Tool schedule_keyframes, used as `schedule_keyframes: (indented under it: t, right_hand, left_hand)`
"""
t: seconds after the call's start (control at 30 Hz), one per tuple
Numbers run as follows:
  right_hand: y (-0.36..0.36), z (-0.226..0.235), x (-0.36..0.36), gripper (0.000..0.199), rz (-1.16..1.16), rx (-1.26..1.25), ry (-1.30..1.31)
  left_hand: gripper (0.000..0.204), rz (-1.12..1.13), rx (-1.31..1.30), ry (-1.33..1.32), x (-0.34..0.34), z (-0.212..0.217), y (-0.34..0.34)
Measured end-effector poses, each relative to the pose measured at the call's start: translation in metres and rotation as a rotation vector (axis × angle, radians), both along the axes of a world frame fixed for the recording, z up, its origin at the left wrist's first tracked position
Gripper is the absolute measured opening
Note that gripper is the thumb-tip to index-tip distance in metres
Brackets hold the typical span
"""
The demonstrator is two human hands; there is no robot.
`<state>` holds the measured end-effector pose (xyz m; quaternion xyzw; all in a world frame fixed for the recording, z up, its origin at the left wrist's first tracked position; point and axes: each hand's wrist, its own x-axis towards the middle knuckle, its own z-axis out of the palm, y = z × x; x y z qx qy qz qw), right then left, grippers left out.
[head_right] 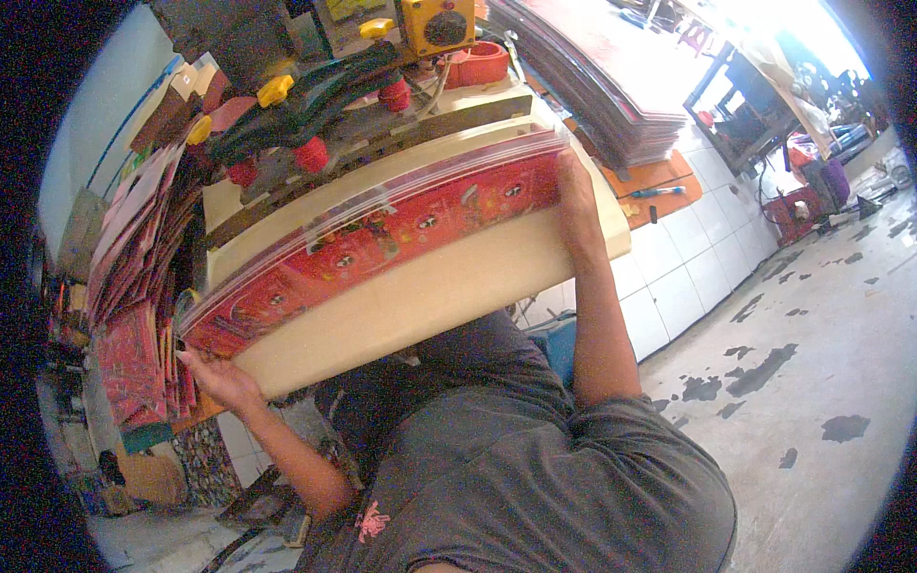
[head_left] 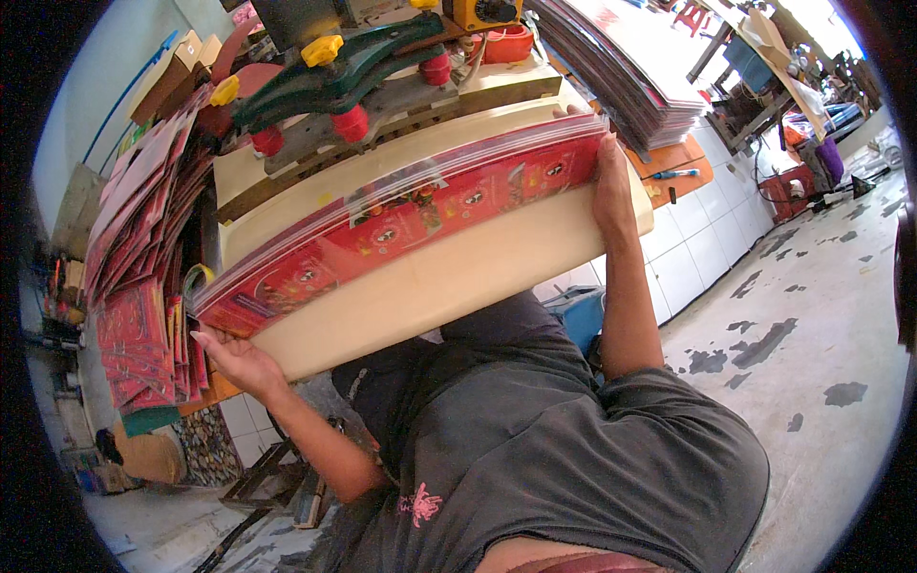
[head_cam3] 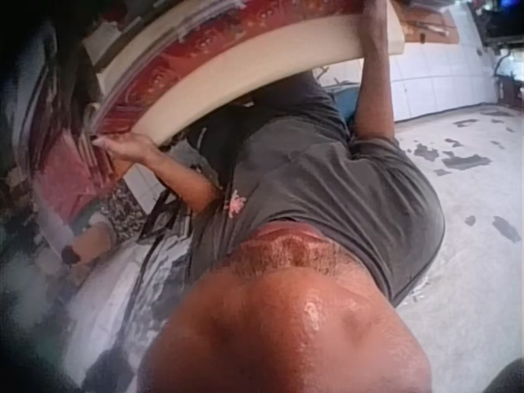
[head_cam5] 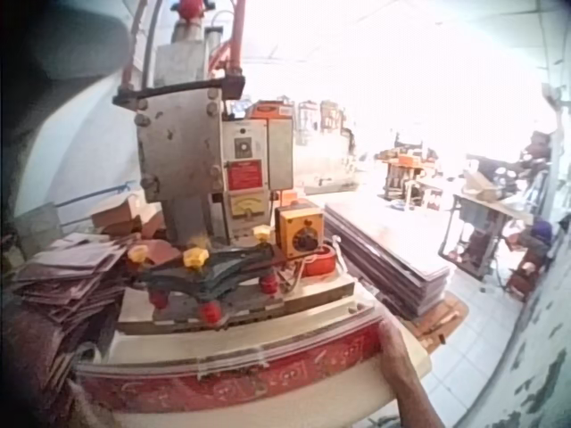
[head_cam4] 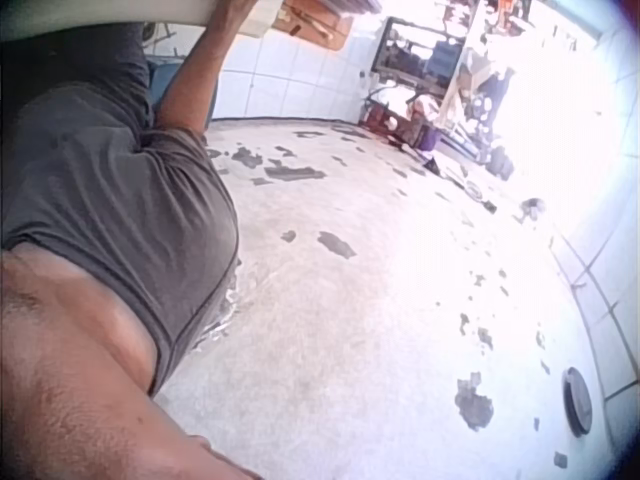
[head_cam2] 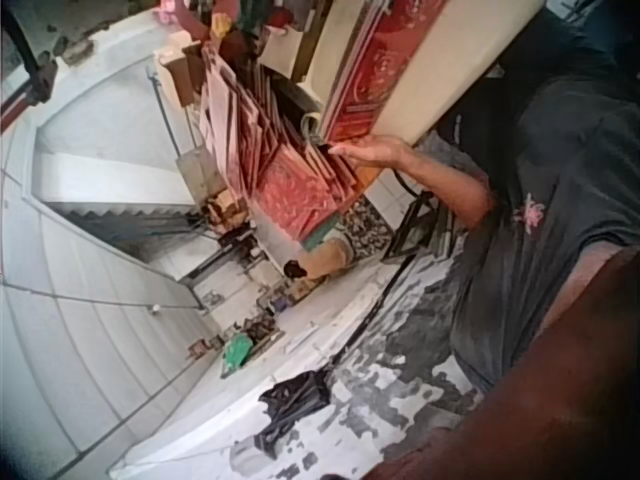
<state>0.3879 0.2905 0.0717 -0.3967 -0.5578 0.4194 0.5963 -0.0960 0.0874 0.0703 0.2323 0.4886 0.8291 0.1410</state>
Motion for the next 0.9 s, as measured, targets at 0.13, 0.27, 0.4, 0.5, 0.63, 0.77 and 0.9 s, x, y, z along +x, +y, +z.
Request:
schedule_keyframes:
  t: [0.13, 0.27, 0.4, 0.5, 0.63, 0.77, 0.9]
  right_hand:
    - [-0.007, 0.01, -0.005, 0.055, 0.065, 0.075, 0.081]
    - [-0.013, 0.011, -0.006, 0.04, 0.075, 0.037, 0.264]
    - [-0.007, -0.001, 0.003, 0.041, 0.057, 0.101, 0.184]
    - [-0.009, 0.001, -0.001, 0.044, 0.066, 0.066, 0.262]
    - [-0.015, 0.009, -0.004, 0.044, -0.022, 0.069, 0.148]
    - [-0.021, 0.022, 0.002, 0.042, -0.067, 0.122, 0.1]
    - [-0.008, 0.018, 0.017, 0.039, -0.03, 0.19, -0.032]
  left_hand:
    - [0.071, -0.034, 0.058, -0.051, 0.0, 0.0, -0.003]
    - [0.065, 0.042, 0.043, -0.042, -0.019, -0.018, -0.008]
    - [0.058, 0.054, -0.067, -0.012, -0.017, -0.018, -0.01]
    - [0.045, 0.106, -0.104, 0.081, -0.003, -0.005, -0.005]
    - [0.044, 0.091, -0.146, 0.14, -0.01, -0.002, -0.004]
    - [0.049, 0.027, -0.054, 0.154, -0.005, 0.021, -0.003]
    - [0.065, -0.061, 0.011, 0.087, -0.034, 0.008, -0.008]
